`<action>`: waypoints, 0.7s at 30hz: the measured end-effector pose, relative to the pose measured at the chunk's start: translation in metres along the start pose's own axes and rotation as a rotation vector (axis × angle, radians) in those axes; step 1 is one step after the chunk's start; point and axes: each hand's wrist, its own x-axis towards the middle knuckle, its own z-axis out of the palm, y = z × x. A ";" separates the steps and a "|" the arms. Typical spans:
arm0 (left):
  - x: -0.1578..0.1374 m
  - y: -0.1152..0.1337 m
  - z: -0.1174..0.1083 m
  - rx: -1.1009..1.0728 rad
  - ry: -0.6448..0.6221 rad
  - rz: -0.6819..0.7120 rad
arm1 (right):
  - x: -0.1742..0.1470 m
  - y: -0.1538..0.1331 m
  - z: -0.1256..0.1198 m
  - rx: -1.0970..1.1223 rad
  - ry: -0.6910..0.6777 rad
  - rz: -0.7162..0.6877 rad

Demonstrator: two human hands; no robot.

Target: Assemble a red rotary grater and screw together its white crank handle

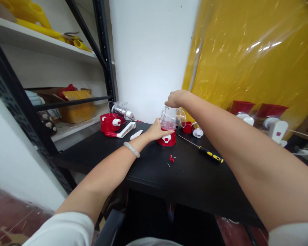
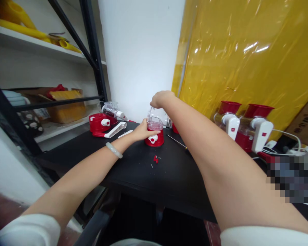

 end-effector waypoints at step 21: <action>-0.001 0.004 0.000 0.023 0.022 -0.048 | -0.001 -0.016 -0.002 -0.110 -0.013 0.208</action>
